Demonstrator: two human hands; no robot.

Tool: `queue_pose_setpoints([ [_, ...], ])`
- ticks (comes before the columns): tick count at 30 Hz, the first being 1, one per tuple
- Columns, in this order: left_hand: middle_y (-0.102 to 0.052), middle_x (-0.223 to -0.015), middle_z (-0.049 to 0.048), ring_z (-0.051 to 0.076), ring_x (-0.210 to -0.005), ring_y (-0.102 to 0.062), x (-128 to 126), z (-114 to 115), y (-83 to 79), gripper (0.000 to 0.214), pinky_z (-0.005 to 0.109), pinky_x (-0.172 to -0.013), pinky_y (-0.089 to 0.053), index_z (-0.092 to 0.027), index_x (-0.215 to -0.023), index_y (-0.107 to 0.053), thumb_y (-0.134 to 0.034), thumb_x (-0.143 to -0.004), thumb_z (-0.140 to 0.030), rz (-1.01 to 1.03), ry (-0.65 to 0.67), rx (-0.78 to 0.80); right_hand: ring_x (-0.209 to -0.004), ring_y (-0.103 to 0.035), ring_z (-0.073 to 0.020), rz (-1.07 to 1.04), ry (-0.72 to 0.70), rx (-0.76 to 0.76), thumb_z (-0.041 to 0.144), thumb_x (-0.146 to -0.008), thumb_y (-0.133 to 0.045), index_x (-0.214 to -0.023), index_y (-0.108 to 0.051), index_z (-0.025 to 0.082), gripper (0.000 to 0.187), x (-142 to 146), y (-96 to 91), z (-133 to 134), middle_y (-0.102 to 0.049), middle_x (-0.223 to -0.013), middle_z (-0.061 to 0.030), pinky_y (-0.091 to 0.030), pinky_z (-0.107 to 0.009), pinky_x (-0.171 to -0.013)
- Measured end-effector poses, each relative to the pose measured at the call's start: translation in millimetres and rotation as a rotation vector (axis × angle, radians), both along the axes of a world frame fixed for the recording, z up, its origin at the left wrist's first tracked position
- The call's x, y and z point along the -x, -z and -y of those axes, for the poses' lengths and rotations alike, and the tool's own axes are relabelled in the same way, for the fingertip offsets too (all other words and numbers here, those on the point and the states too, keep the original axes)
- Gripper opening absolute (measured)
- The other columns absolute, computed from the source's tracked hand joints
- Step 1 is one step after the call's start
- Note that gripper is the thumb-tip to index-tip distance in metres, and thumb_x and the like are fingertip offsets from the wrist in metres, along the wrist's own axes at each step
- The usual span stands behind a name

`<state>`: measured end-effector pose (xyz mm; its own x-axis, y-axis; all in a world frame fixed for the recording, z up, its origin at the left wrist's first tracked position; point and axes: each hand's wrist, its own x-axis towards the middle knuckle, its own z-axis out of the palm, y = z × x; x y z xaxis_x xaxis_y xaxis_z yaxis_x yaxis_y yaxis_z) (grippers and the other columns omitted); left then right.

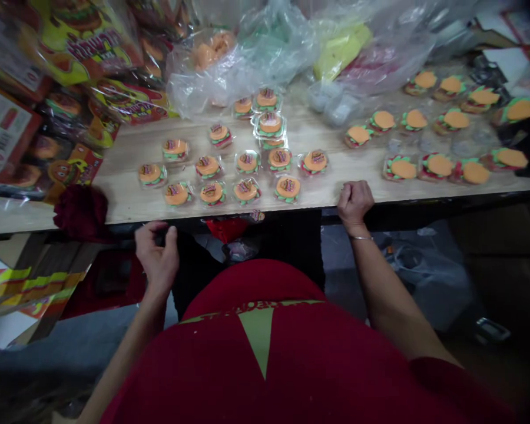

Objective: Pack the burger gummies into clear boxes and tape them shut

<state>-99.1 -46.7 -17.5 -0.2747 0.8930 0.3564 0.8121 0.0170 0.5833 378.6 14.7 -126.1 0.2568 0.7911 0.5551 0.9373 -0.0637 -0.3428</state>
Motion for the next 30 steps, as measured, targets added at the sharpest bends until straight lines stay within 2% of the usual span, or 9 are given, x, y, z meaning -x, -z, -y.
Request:
queue_pose_setpoints([
  [2, -0.049, -0.119, 0.0135, 0.027, -0.119, -0.044, 16.7, -27.7, -0.1, 0.024, 0.043, -0.105, -0.031, -0.012, -0.110, -0.052, -0.048, -0.092, -0.026, -0.136, -0.094, -0.209, -0.081, -0.054, -0.0249, 0.008, 0.001, -0.004, 0.026, -0.093, -0.032, -0.085, -0.060, 0.012, 0.032, -0.5, 0.2, 0.1, -0.057, -0.079, -0.0121, -0.040, -0.037, -0.074],
  [4, -0.045, -0.122, 0.0160, 0.027, -0.121, -0.038, 41.4, -59.7, 7.0, 0.021, 0.043, -0.107, -0.025, -0.007, -0.110, -0.049, -0.037, -0.094, -0.016, -0.187, -0.233, -0.335, -0.079, -0.054, -0.0246, 0.036, -0.002, -0.031, 0.026, -0.092, -0.032, -0.085, -0.061, 0.013, 0.032, -2.0, 1.1, 0.3, -0.057, -0.077, -0.0113, -0.040, -0.036, -0.072],
  [6, -0.044, -0.120, 0.0176, 0.026, -0.120, -0.036, 67.5, -88.4, 20.4, 0.023, 0.041, -0.106, -0.022, -0.001, -0.113, -0.043, -0.033, -0.094, -0.009, -0.157, -0.358, -0.302, -0.077, -0.053, -0.0243, 0.059, -0.012, -0.055, 0.027, -0.091, -0.032, -0.085, -0.061, 0.013, 0.032, -4.2, 2.9, 0.9, -0.057, -0.076, -0.0109, -0.040, -0.036, -0.070],
  [9, -0.044, -0.119, 0.0173, 0.024, -0.114, -0.037, 96.7, -113.6, 43.8, 0.024, 0.038, -0.102, -0.024, 0.003, -0.116, -0.039, -0.034, -0.095, -0.007, -0.107, -0.399, -0.200, -0.075, -0.052, -0.0252, 0.073, -0.015, -0.059, 0.027, -0.090, -0.031, -0.083, -0.060, 0.015, 0.032, -7.7, 6.3, 1.7, -0.057, -0.073, -0.0116, -0.038, -0.037, -0.069],
  [12, -0.047, -0.117, 0.0150, 0.022, -0.110, -0.039, 109.7, -118.7, 60.5, 0.024, 0.035, -0.100, -0.026, 0.002, -0.117, -0.041, -0.031, -0.098, -0.010, -0.116, -0.394, -0.153, -0.073, -0.052, -0.0269, 0.081, 0.005, -0.067, 0.027, -0.089, -0.030, -0.080, -0.058, 0.018, 0.030, -8.6, 6.3, 1.8, -0.057, -0.070, -0.0134, -0.036, -0.039, -0.068],
  [15, -0.050, -0.115, 0.0139, 0.021, -0.108, -0.040, 113.3, -117.0, 67.1, 0.023, 0.035, -0.098, -0.026, 0.000, -0.113, -0.045, -0.030, -0.098, -0.008, -0.141, -0.395, -0.132, -0.071, -0.053, -0.0278, 0.082, 0.011, -0.074, 0.027, -0.087, -0.032, -0.077, -0.056, 0.020, 0.027, -6.7, 1.9, 2.2, -0.058, -0.069, -0.0145, -0.037, -0.040, -0.067],
  [21, -0.055, -0.103, 0.0094, 0.017, -0.101, -0.043, 115.3, -114.0, 68.1, 0.020, 0.031, -0.096, -0.028, 0.000, -0.102, -0.053, -0.034, -0.097, -0.005, -0.170, -0.356, -0.095, -0.071, -0.054, -0.0292, 0.080, 0.044, -0.033, 0.028, -0.086, -0.031, -0.075, -0.054, 0.022, 0.027, -8.1, -0.2, 4.1, -0.058, -0.068, -0.0154, -0.037, -0.042, -0.066],
  [25, -0.056, -0.103, 0.0089, 0.015, -0.099, -0.045, 116.9, -111.4, 68.4, 0.022, 0.029, -0.094, -0.029, 0.001, -0.102, -0.055, -0.035, -0.098, -0.008, -0.192, -0.330, -0.079, -0.074, -0.056, -0.0303, 0.036, 0.090, 0.000, 0.028, -0.084, -0.032, -0.074, -0.053, 0.023, 0.024, -9.3, 2.7, 3.9, -0.057, -0.069, -0.0155, -0.038, -0.044, -0.068],
  [30, -0.055, -0.102, 0.0087, 0.015, -0.098, -0.044, 115.8, -109.9, 66.9, 0.023, 0.029, -0.093, -0.029, 0.002, -0.103, -0.056, -0.036, -0.098, -0.008, -0.172, -0.316, -0.076, -0.073, -0.057, -0.0303, 0.003, 0.056, -0.046, 0.027, -0.084, -0.035, -0.072, -0.052, 0.023, 0.022, -7.1, 1.1, 3.7, -0.055, -0.069, -0.0151, -0.037, -0.045, -0.067],
])
